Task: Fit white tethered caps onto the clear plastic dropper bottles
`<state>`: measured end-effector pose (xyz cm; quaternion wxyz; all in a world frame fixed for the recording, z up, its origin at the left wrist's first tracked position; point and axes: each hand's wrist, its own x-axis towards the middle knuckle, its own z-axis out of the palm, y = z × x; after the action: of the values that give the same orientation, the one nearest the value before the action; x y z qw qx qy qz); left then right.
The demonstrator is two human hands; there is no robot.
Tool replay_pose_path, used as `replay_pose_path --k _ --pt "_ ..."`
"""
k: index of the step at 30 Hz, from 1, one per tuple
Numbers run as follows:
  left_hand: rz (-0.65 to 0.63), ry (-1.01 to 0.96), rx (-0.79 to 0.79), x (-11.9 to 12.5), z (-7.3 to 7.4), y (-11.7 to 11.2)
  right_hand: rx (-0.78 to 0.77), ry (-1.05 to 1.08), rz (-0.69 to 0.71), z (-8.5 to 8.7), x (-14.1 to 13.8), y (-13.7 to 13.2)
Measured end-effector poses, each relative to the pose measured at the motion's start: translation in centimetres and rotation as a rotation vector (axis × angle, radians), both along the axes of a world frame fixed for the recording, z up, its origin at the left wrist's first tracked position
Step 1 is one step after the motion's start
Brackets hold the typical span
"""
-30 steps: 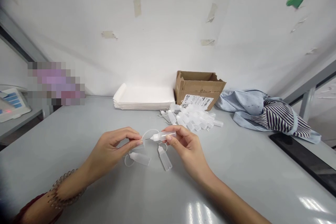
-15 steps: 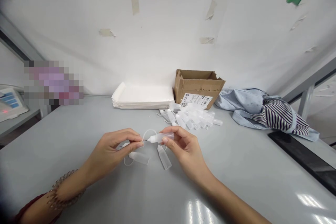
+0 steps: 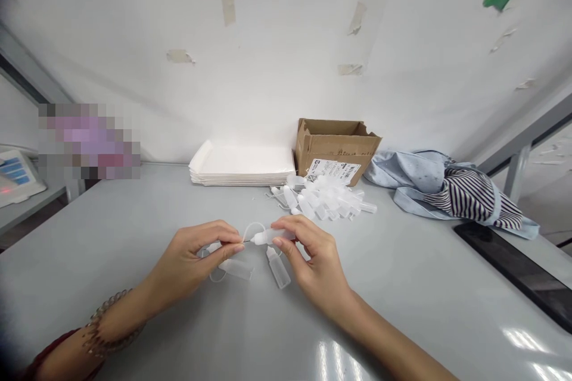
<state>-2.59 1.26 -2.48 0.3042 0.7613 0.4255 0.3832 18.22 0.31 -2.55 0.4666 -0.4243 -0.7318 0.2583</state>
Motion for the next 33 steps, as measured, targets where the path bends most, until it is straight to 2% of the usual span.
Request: replay_pose_path --k 8,15,24,29,33 --pt "-0.022 0.006 0.053 0.1 -0.3 -0.3 0.034 -0.035 0.029 -0.3 0.1 0.2" --pt "-0.045 -0.001 0.171 0.2 -0.8 -0.5 0.177 -0.059 0.047 -0.8 -0.1 -0.2" --pt "-0.043 0.016 0.212 0.3 -0.9 -0.6 0.160 -0.030 0.056 -1.3 -0.3 -0.5" --pt "-0.024 0.032 0.175 0.3 -0.8 -0.6 0.123 -0.036 0.052 -1.6 -0.4 -0.5" --pt "0.030 0.065 0.054 0.2 -0.3 -0.2 0.105 -0.032 0.004 -1.3 -0.2 -0.3"
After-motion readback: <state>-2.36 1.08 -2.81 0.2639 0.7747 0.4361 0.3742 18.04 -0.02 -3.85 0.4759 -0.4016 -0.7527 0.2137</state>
